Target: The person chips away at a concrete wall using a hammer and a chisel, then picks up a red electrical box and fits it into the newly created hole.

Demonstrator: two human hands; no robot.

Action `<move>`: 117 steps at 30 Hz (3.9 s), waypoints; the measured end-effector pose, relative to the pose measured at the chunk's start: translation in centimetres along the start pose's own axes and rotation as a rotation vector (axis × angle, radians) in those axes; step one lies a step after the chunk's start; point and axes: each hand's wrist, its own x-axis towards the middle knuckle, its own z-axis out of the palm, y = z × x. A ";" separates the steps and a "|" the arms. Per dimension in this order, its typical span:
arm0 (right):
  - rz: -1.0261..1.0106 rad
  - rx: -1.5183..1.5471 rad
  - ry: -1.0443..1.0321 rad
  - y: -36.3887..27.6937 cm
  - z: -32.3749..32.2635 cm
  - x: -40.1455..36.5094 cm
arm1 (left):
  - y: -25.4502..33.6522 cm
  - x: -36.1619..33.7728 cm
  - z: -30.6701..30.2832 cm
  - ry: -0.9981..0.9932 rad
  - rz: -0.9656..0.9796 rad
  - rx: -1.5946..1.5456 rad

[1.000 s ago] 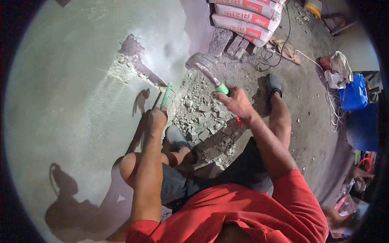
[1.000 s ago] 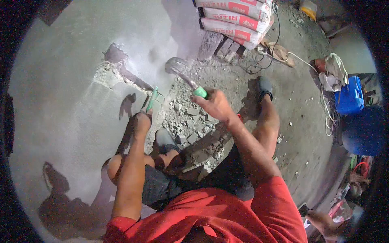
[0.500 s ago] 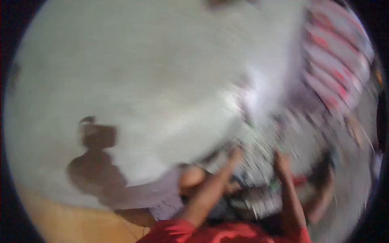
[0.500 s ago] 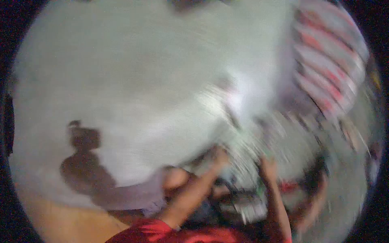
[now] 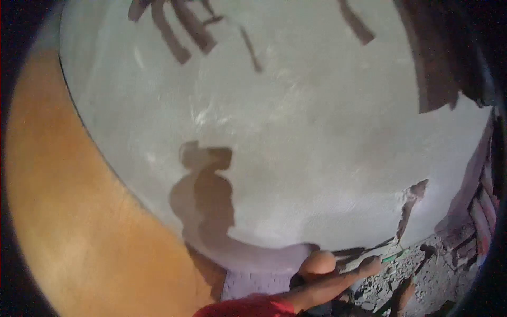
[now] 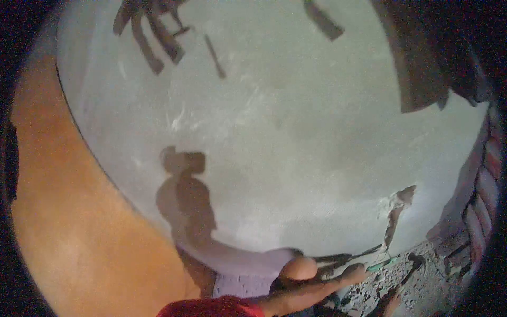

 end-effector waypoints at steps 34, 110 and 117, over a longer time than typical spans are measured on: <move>0.558 0.165 -0.231 -18.0 0.3 -0.9 | 0.8 1.7 -6.8 -0.116 -0.241 -0.253; 0.794 -1.322 -0.999 -9.0 -29.8 5.1 | -1.6 4.0 0.6 -0.123 -0.320 -0.488; 0.674 -1.336 -0.624 -6.4 -30.9 7.3 | -0.1 3.7 -2.1 -0.209 -0.352 -0.384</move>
